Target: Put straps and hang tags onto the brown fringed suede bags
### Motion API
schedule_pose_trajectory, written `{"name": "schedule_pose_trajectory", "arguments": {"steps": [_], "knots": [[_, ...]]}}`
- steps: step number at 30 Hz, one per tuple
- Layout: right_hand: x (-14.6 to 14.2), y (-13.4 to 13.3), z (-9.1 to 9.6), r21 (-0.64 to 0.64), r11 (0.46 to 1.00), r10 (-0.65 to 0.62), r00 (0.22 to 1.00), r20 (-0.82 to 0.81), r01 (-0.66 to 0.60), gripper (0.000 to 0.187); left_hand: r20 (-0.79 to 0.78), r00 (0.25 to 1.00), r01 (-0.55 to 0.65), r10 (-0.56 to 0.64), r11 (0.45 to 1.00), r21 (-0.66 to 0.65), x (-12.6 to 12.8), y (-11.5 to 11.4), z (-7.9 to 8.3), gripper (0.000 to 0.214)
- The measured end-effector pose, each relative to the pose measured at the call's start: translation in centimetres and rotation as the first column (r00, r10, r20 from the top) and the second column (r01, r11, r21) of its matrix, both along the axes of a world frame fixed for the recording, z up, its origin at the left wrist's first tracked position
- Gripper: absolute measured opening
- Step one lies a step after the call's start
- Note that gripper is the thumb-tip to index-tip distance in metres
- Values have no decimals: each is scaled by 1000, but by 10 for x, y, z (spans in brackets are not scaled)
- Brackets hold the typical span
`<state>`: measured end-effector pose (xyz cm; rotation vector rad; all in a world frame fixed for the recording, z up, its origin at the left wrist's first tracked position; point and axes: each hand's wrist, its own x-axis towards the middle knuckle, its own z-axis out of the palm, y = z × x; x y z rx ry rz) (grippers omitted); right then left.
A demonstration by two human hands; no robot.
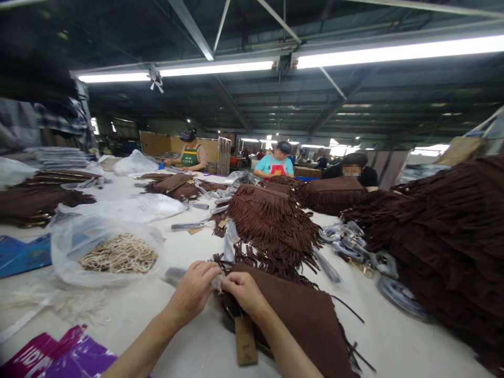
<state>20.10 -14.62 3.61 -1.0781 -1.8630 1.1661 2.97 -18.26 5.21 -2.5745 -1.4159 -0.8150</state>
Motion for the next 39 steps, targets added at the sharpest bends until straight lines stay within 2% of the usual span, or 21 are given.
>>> {"name": "schedule_pose_trajectory", "arguments": {"steps": [3,5,9,13,16,22,27,32,34,36,38,39], "knots": [[2,3,-8,-119,993,-37,994,-101,24,42,8,988,-153,154,987,-54,8,2,-1,16],[3,4,-11,-175,984,-63,988,-144,37,44,24,975,-216,221,968,-125,11,2,-3,14],[2,3,-12,-243,969,-98,976,-195,49,45,66,976,-191,209,958,-212,10,-2,-7,21],[0,3,-12,-262,964,-109,967,-230,47,45,241,953,-107,185,946,-305,13,-9,-11,23],[0,3,-12,-247,968,-113,962,-250,50,46,377,892,-106,250,926,-363,22,-10,-18,25],[0,0,-8,-213,975,-117,961,-250,63,46,653,696,-14,299,915,-403,36,-2,-28,18],[3,-4,-3,-181,982,-93,974,-205,56,39,748,587,42,310,911,-410,22,0,-16,14],[5,-6,-4,-199,977,-113,981,-155,82,25,836,421,155,351,881,-448,-4,1,-1,13],[0,-11,-2,-123,989,-98,982,-159,79,16,857,364,180,366,875,-450,-8,1,1,13],[-6,-17,2,70,993,-80,988,-136,90,10,872,325,207,365,873,-442,-8,0,2,13],[-12,-23,5,281,955,-72,994,-84,93,9,889,293,252,353,868,-428,-5,-2,3,13],[-15,-24,6,344,935,-71,996,-60,87,11,895,282,281,346,862,-422,-3,-3,3,12]]}}
